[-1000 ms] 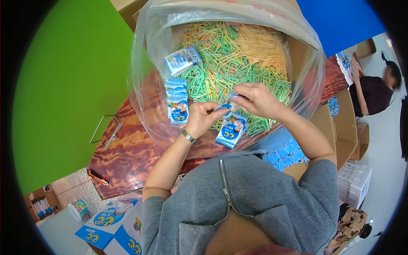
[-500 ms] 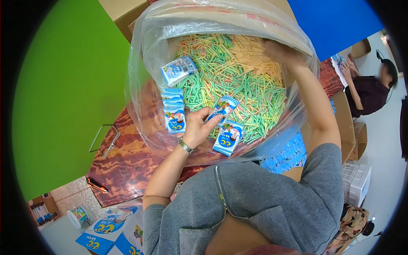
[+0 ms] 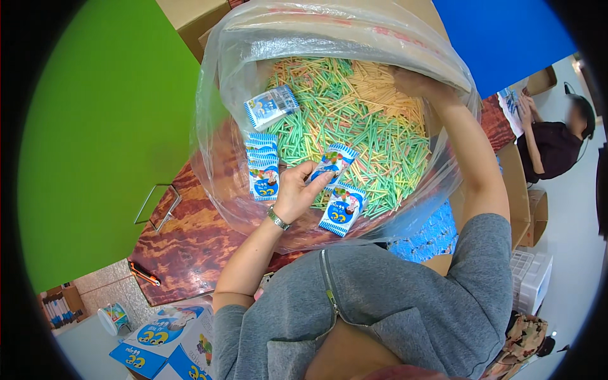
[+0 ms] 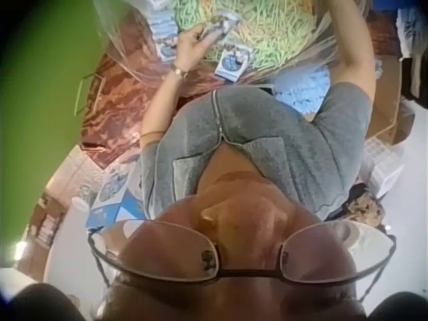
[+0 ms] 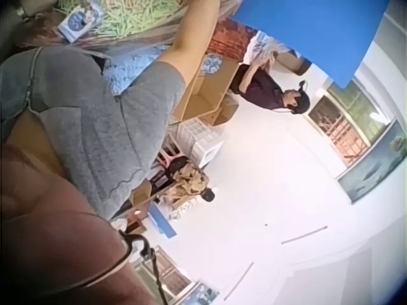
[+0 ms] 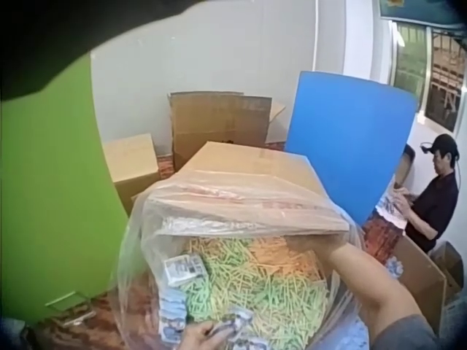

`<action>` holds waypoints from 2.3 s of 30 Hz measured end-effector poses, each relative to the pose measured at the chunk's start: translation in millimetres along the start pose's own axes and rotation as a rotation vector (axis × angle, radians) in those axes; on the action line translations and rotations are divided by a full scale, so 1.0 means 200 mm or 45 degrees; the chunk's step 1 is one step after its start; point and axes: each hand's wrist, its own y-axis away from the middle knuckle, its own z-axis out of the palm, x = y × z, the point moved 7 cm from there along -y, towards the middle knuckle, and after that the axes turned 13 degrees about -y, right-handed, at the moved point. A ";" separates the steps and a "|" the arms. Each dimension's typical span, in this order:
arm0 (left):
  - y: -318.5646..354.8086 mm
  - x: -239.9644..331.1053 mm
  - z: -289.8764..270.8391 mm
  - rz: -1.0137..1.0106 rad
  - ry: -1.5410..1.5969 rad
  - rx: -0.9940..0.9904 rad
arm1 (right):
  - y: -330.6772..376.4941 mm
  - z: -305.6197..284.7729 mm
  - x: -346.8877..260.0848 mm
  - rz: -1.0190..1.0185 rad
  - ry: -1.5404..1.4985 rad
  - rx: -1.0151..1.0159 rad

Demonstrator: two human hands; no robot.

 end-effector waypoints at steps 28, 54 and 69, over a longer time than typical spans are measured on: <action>-0.01 -0.07 -0.09 -0.090 0.225 0.217 | 0.38 -0.20 -0.57 -0.382 -2.356 -0.837; 0.07 0.18 -0.29 0.589 -0.578 0.761 | 0.45 -0.69 -1.00 -0.982 -0.432 -0.482; 0.21 -0.01 -0.31 0.209 -0.097 0.156 | 0.69 -0.41 -1.21 -1.180 -1.227 0.292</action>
